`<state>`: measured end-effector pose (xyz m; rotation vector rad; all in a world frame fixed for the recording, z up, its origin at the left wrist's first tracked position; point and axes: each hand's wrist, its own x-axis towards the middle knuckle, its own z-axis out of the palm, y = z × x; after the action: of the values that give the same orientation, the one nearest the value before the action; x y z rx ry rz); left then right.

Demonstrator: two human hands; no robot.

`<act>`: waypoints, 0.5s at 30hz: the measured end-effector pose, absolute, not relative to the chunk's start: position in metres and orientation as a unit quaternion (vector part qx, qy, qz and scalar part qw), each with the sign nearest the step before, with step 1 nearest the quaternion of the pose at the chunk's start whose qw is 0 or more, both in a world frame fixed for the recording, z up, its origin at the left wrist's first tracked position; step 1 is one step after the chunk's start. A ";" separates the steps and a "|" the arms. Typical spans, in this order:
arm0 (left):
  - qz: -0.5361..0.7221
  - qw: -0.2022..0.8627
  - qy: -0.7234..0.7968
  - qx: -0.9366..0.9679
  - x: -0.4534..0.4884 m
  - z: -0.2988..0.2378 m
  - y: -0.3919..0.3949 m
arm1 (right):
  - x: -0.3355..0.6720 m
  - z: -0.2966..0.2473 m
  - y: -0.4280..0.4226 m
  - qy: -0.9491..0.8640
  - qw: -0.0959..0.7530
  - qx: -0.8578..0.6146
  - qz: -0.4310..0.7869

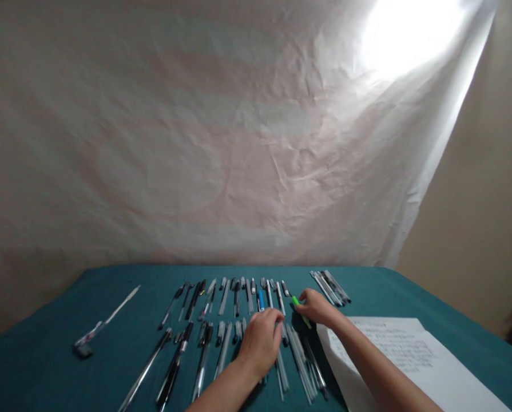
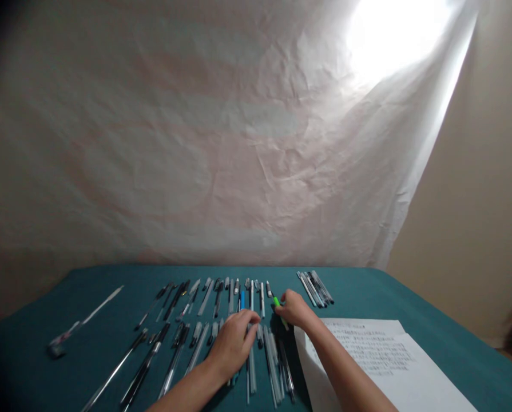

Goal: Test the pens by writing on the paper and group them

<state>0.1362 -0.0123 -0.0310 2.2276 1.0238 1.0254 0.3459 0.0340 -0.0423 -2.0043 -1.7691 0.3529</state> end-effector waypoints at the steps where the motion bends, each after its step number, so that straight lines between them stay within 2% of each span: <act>1: 0.382 0.254 0.373 0.806 0.137 -0.030 -0.012 | 0.346 -0.040 0.034 -0.643 0.233 -0.716 0.140; 8: 0.440 0.390 0.351 0.729 0.149 -0.030 -0.007 | 0.318 -0.016 0.016 -0.706 0.307 -0.593 0.236; 12: 0.472 0.442 0.334 0.686 0.152 -0.032 -0.003 | 0.298 -0.005 0.002 -0.741 0.366 -0.511 0.237; 15: 0.494 0.461 0.339 0.655 0.151 -0.035 0.002 | 0.298 0.001 -0.001 -0.742 0.355 -0.477 0.309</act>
<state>0.1513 0.0015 -0.0347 1.6109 0.8350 1.2162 0.2985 -0.0014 0.0009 -1.2333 -1.9171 0.7993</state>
